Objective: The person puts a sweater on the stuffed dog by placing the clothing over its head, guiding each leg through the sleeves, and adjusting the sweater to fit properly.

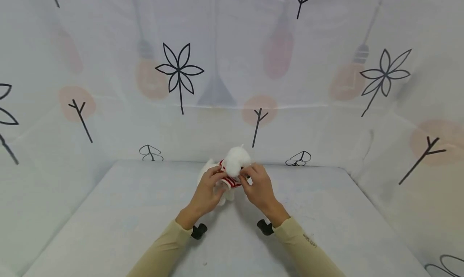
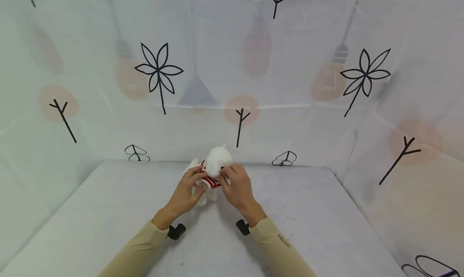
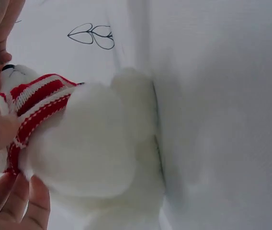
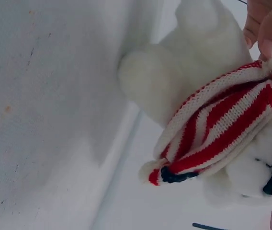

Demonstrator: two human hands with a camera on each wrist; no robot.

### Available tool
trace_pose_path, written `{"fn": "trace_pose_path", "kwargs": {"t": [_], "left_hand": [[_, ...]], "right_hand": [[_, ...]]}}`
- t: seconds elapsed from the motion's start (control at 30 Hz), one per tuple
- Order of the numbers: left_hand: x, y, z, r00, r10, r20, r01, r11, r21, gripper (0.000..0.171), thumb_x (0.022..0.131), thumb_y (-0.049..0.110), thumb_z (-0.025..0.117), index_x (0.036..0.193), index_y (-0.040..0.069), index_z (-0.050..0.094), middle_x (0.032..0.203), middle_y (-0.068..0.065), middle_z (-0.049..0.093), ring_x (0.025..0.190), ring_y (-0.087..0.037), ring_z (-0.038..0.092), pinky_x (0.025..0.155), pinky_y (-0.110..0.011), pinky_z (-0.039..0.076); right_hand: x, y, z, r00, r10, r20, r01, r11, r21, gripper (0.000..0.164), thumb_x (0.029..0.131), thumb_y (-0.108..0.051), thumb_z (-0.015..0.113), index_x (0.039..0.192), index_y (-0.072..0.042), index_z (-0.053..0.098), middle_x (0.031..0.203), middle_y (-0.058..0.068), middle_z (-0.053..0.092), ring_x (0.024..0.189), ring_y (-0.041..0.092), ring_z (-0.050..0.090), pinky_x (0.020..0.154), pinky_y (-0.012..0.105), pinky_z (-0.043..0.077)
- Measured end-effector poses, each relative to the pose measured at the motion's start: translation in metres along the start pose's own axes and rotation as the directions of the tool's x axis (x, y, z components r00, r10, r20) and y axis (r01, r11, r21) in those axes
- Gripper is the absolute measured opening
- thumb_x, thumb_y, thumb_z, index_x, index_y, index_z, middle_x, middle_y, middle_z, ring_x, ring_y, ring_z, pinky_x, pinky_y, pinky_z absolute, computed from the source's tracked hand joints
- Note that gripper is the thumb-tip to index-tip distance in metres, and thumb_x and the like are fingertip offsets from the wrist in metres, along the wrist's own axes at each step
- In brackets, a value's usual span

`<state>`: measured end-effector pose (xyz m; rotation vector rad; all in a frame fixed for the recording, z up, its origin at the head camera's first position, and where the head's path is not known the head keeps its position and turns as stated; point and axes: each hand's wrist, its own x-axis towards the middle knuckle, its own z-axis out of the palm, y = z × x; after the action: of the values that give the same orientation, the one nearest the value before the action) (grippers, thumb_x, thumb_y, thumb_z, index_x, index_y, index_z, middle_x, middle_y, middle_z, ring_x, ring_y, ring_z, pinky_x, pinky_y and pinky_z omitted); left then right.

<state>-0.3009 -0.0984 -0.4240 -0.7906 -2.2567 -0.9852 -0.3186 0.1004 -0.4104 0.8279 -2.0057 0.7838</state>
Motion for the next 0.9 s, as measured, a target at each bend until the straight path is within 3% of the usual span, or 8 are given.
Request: {"fn": "trace_pose_path", "kwargs": {"t": [0.2, 0.37, 0.5, 0.67, 0.8, 0.9], "left_hand": [[0.000, -0.002, 0.003, 0.996, 0.029, -0.089, -0.029, 1.000, 0.006, 0.021, 0.082, 0.005, 0.073, 0.102, 0.010, 0.069, 0.127, -0.018, 0.052, 0.113, -0.030, 0.052, 0.076, -0.039, 0.051], [-0.001, -0.004, 0.003, 0.990, 0.021, -0.140, -0.023, 1.000, -0.013, 0.032, 0.082, 0.002, 0.072, 0.112, 0.003, 0.061, 0.125, -0.017, 0.054, 0.107, -0.026, 0.056, 0.065, -0.033, 0.053], [0.000, -0.006, 0.004, 0.987, 0.023, -0.158, -0.029, 0.999, -0.031, 0.029, 0.081, -0.005, 0.070, 0.104, 0.001, 0.054, 0.125, -0.019, 0.054, 0.109, -0.027, 0.056, 0.067, -0.034, 0.053], [0.001, -0.007, 0.005, 0.988, 0.020, -0.152, -0.028, 0.999, -0.047, 0.024, 0.080, -0.007, 0.070, 0.096, 0.004, 0.056, 0.130, -0.021, 0.051, 0.116, -0.028, 0.053, 0.071, -0.032, 0.054], [0.000, -0.007, 0.005, 0.986, 0.033, -0.163, -0.048, 0.994, -0.093, 0.027, 0.080, -0.009, 0.069, 0.102, 0.004, 0.060, 0.130, -0.022, 0.049, 0.114, -0.028, 0.054, 0.073, -0.031, 0.055], [-0.001, -0.007, 0.006, 0.983, 0.039, -0.180, -0.064, 0.988, -0.140, 0.028, 0.078, -0.013, 0.068, 0.100, 0.001, 0.060, 0.126, -0.022, 0.049, 0.107, -0.028, 0.056, 0.074, -0.031, 0.055]], "right_hand": [[-0.002, -0.007, -0.001, 0.997, -0.052, 0.058, 0.056, 0.996, -0.067, 0.019, 0.076, -0.002, 0.077, 0.092, -0.010, 0.070, 0.085, -0.001, 0.065, 0.077, 0.017, 0.053, 0.060, 0.028, 0.047], [-0.004, -0.007, 0.003, 0.984, 0.012, 0.177, -0.026, 0.997, 0.077, 0.028, 0.080, -0.002, 0.073, 0.107, -0.006, 0.065, 0.095, 0.003, 0.065, 0.078, 0.016, 0.060, 0.061, 0.026, 0.050], [-0.006, -0.006, 0.006, 0.965, 0.057, 0.255, -0.115, 0.969, 0.218, 0.028, 0.082, -0.002, 0.072, 0.107, -0.005, 0.061, 0.103, 0.003, 0.061, 0.090, 0.016, 0.062, 0.069, 0.031, 0.055], [-0.009, -0.007, 0.010, 0.950, 0.099, 0.297, -0.170, 0.960, 0.222, 0.033, 0.080, -0.009, 0.076, 0.110, -0.008, 0.061, 0.104, 0.002, 0.056, 0.091, 0.017, 0.057, 0.075, 0.037, 0.053], [-0.010, -0.009, 0.011, 0.899, 0.153, 0.410, -0.245, 0.952, 0.183, 0.056, 0.083, -0.020, 0.075, 0.133, -0.016, 0.052, 0.107, -0.002, 0.059, 0.088, 0.016, 0.057, 0.071, 0.035, 0.051], [-0.011, -0.010, 0.013, 0.843, 0.208, 0.496, -0.347, 0.915, 0.206, 0.071, 0.084, -0.023, 0.074, 0.145, -0.022, 0.039, 0.119, 0.000, 0.059, 0.088, 0.014, 0.061, 0.071, 0.032, 0.052]]}}
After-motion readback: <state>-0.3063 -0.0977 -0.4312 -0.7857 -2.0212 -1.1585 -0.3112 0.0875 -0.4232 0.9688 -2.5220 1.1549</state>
